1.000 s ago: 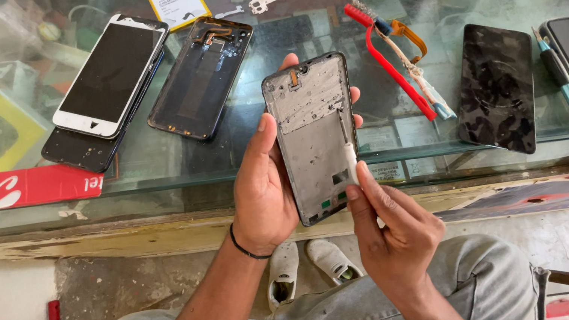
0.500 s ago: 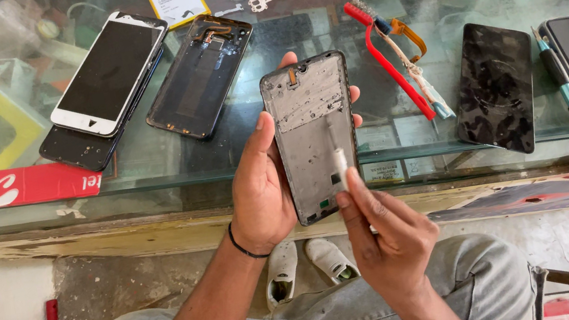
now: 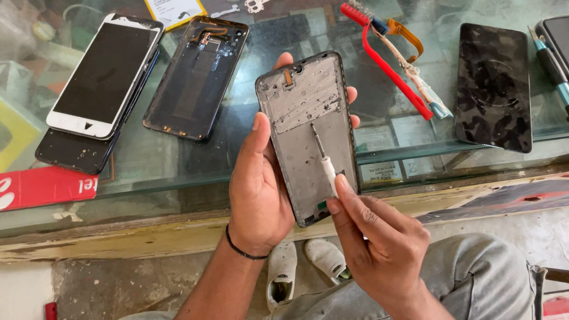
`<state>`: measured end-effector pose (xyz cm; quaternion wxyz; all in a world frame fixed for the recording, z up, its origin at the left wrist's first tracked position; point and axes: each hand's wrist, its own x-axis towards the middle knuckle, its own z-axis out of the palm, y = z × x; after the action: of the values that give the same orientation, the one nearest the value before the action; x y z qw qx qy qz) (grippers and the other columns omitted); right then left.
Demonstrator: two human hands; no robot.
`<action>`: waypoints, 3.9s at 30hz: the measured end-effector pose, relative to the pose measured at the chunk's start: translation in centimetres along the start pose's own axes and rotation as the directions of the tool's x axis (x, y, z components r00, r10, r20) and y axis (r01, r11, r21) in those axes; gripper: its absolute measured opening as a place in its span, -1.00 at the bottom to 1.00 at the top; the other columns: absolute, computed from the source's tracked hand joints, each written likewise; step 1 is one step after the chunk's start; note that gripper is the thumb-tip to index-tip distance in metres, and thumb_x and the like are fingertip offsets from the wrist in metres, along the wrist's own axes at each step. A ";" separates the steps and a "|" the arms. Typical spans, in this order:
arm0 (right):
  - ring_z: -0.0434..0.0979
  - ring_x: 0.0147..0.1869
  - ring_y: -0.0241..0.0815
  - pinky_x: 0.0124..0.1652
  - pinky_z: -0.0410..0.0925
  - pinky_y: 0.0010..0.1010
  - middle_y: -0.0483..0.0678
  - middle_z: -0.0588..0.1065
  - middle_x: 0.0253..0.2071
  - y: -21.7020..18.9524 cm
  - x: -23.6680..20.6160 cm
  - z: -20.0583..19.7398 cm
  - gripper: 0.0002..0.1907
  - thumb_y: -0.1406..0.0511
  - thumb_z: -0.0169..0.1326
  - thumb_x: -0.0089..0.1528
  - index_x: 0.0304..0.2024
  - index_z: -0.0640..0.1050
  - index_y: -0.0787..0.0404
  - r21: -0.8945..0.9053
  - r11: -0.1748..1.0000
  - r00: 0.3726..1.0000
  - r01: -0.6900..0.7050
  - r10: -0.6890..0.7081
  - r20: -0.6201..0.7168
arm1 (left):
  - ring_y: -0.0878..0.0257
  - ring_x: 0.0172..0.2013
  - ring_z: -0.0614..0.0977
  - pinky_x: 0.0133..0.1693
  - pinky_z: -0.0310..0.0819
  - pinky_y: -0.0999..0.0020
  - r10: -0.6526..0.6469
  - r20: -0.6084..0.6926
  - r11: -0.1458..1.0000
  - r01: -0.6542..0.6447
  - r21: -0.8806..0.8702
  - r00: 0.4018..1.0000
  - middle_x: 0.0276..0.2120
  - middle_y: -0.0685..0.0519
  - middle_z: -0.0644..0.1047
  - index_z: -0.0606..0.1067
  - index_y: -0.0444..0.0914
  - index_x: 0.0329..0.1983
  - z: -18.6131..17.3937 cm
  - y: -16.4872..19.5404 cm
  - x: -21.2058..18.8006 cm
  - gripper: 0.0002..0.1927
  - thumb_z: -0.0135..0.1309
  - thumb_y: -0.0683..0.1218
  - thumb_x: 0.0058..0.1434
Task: The person scrapes adhesive residue from the back of a smartphone screen using a small tool, then sprays a cleaning solution and scrubs the surface with a toothbrush and a red brush. The person holds the screen throughout and places it on the table at the end.
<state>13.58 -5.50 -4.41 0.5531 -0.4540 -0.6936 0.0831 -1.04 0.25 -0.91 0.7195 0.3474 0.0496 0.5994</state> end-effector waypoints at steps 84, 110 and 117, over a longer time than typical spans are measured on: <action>0.59 -0.38 -0.33 -0.34 0.40 -0.50 0.02 0.60 -0.32 -1.3 -0.8 1.2 -0.63 0.47 0.30 0.23 0.10 0.60 0.24 0.012 0.998 0.998 0.066 -0.066 -0.017 | 0.05 0.19 0.51 0.34 0.39 0.13 0.028 -0.022 1.000 -0.028 0.006 0.999 0.34 -0.25 0.35 -0.04 -0.04 0.69 0.4 -0.6 0.0 -0.32 -0.26 0.21 0.59; 0.42 -0.46 -0.39 -0.41 0.31 -0.52 -0.01 0.52 -0.45 -0.6 0.6 0.5 -0.63 0.52 0.29 0.25 0.11 0.61 0.29 -0.011 1.000 0.999 0.020 -0.020 -0.034 | 0.05 0.20 0.50 0.28 0.37 0.19 0.026 -0.023 1.000 -0.026 -0.015 0.999 0.35 -0.24 0.34 -0.06 -0.04 0.68 0.1 -0.8 0.0 -0.30 -0.21 0.21 0.58; 0.51 -0.38 -0.43 -0.40 0.34 -0.54 -0.01 0.58 -0.37 0.9 0.2 0.2 -0.60 0.52 0.26 0.28 0.17 0.58 0.28 -0.013 0.999 0.998 0.051 -0.052 -0.040 | 0.05 0.22 0.50 0.25 0.40 0.17 0.009 -0.021 1.000 -0.009 -0.009 1.000 0.35 -0.24 0.34 -0.06 -0.02 0.69 0.3 -0.4 -0.2 -0.28 -0.20 0.21 0.57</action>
<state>13.84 -4.78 -4.91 0.5662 -0.4409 -0.6942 0.0557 -0.61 -0.03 -0.97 0.7178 0.3381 0.0531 0.6064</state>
